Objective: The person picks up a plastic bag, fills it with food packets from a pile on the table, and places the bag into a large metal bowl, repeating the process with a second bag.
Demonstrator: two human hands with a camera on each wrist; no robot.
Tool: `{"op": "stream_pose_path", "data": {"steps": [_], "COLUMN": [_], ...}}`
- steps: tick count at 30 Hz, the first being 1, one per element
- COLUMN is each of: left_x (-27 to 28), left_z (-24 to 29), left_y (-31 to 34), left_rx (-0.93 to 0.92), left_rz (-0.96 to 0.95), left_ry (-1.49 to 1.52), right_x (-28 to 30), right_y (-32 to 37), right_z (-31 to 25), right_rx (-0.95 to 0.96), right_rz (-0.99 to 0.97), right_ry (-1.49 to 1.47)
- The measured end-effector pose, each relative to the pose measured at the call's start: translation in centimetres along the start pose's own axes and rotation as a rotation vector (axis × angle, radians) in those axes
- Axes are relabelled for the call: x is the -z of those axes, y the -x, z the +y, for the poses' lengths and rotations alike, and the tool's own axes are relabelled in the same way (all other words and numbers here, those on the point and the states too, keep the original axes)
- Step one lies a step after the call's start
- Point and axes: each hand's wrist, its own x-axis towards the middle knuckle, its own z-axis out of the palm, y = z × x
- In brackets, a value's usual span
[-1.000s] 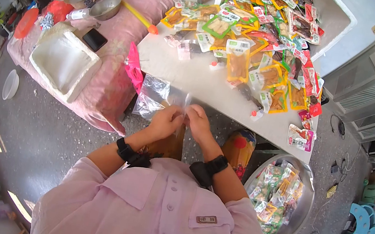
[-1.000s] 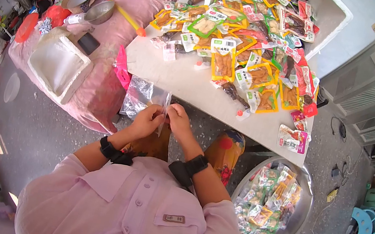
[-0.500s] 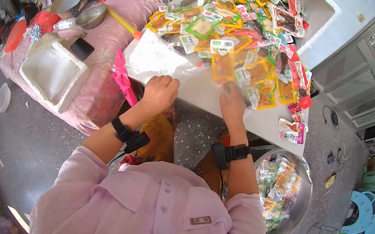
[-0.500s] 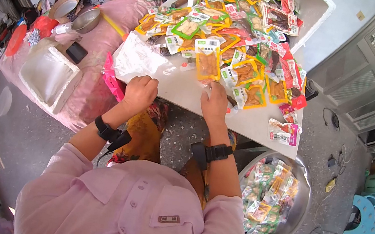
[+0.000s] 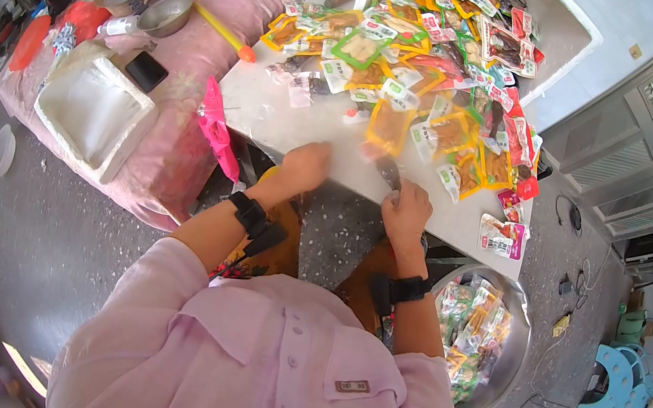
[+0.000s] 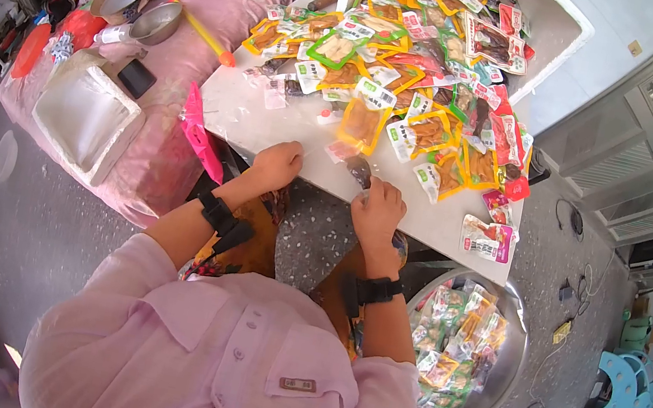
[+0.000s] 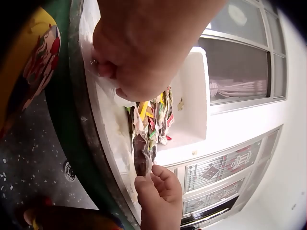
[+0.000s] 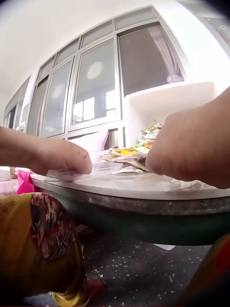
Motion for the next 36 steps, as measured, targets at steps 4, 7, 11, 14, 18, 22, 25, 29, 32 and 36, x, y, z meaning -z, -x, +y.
{"op": "stream_pose_path", "data": {"steps": [4, 7, 11, 14, 18, 22, 25, 29, 32, 36], "left_x": [0.4, 0.6, 1.9, 3.5, 1.8, 2.4, 2.9, 1.7, 2.0, 1.9], "left_z": [0.0, 0.5, 1.7, 3.6, 2.5, 1.6, 0.9, -0.5, 0.4, 0.3], "left_y": [-0.7, -0.8, -0.6, 0.1, -0.3, 0.0, 0.3, 0.9, 1.1, 0.6], "left_rx": [0.028, 0.044, 0.068, -0.041, -0.066, -0.012, 0.006, -0.101, -0.136, -0.114], "left_rz": [-0.074, -0.095, -0.142, -0.155, -0.099, 0.023, 0.054, 0.022, 0.022, 0.180], "left_ry": [0.064, 0.087, 0.152, 0.009, -0.028, -0.107, -0.168, -0.077, -0.014, -0.086], "right_x": [0.7, 0.8, 0.7, 0.0, -0.9, -1.0, -1.4, -1.5, -1.4, -2.9], "right_y": [1.5, 1.7, 0.8, 0.0, -1.5, -1.7, -0.9, -0.9, -1.8, -3.0], "right_z": [-1.6, -1.5, -2.1, -3.0, -4.1, -4.4, -4.4, -5.1, -6.1, -6.9], "right_rx": [0.142, 0.222, 0.287, 0.320, 0.392, 0.471, 0.534, 0.487, 0.388, 0.347], "right_rz": [0.071, 0.015, 0.028, 0.004, -0.023, -0.107, -0.042, -0.038, -0.116, -0.090], "right_ry": [0.005, 0.027, 0.022, 0.009, -0.056, -0.081, -0.136, -0.138, -0.094, -0.061]}}
